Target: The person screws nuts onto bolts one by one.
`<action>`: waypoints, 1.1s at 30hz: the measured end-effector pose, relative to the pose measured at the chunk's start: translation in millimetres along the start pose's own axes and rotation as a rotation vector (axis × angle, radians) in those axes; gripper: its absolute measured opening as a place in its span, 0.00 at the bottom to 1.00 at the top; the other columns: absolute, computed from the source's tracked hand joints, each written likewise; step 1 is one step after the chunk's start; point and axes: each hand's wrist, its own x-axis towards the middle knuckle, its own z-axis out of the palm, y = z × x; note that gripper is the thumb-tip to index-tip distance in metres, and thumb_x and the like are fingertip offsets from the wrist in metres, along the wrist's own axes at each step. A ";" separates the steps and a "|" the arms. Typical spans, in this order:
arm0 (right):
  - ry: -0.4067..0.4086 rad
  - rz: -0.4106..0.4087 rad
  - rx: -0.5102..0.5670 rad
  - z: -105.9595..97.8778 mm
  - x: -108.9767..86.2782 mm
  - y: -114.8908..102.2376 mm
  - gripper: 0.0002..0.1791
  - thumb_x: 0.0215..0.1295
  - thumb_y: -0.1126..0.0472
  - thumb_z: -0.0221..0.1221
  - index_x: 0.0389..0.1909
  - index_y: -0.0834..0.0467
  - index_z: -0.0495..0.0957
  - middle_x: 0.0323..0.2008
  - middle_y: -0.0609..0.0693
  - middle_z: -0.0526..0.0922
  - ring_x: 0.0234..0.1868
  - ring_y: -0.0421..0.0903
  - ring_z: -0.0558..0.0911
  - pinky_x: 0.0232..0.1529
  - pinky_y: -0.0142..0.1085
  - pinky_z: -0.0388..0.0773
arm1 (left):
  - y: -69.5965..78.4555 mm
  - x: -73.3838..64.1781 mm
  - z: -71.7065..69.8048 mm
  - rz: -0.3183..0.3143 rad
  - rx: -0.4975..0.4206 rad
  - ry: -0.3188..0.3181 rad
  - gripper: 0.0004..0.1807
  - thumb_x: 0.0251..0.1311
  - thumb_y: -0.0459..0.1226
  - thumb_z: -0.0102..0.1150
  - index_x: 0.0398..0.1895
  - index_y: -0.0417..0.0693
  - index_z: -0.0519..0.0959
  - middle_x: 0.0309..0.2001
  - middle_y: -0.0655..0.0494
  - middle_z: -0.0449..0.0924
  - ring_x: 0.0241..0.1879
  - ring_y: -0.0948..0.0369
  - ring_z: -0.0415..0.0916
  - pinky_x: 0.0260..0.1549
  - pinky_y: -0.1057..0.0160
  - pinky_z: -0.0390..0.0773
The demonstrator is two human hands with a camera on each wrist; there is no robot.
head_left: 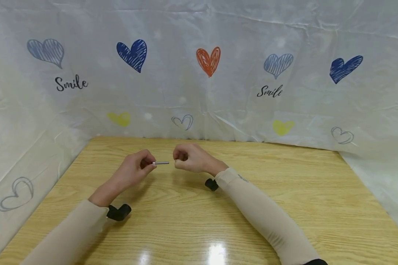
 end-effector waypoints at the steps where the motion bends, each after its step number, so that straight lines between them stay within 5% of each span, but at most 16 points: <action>1: 0.002 0.010 0.015 -0.4 -1.5 0.1 0.05 0.57 0.63 0.57 0.34 0.52 0.77 0.26 0.43 0.80 0.25 0.40 0.76 0.27 0.31 0.75 | 0.8 0.1 0.8 0.001 -0.002 0.001 0.03 0.62 0.30 0.60 0.37 0.43 0.76 0.31 0.55 0.79 0.28 0.62 0.76 0.28 0.63 0.76; 6: 0.018 0.039 0.058 -4.3 -9.2 0.7 0.05 0.56 0.65 0.57 0.35 0.55 0.77 0.24 0.45 0.80 0.21 0.41 0.78 0.22 0.33 0.77 | 5.4 3.3 6.2 0.000 -0.012 0.012 0.03 0.62 0.31 0.60 0.37 0.43 0.76 0.30 0.56 0.79 0.27 0.63 0.75 0.27 0.64 0.76; 17: 0.154 -0.038 -0.003 -13.8 -34.5 4.2 0.05 0.59 0.65 0.54 0.32 0.52 0.76 0.22 0.44 0.75 0.22 0.39 0.70 0.26 0.32 0.69 | 24.1 10.1 18.4 0.023 -0.049 0.043 0.04 0.61 0.30 0.61 0.37 0.42 0.77 0.30 0.56 0.79 0.28 0.62 0.76 0.28 0.64 0.77; 24: 0.156 0.015 0.046 -19.1 -49.8 4.7 0.03 0.61 0.64 0.56 0.34 0.55 0.77 0.24 0.43 0.79 0.21 0.40 0.77 0.22 0.34 0.76 | 35.2 14.4 27.9 0.051 -0.081 0.054 0.05 0.61 0.29 0.61 0.37 0.42 0.77 0.31 0.56 0.79 0.28 0.62 0.77 0.29 0.64 0.77; 33: 0.225 -0.039 0.012 -23.3 -63.0 6.2 0.06 0.58 0.69 0.58 0.35 0.56 0.77 0.27 0.45 0.79 0.26 0.39 0.77 0.28 0.32 0.76 | 44.0 22.4 39.0 0.082 -0.109 0.069 0.05 0.60 0.29 0.62 0.37 0.43 0.76 0.30 0.57 0.79 0.28 0.63 0.76 0.29 0.64 0.77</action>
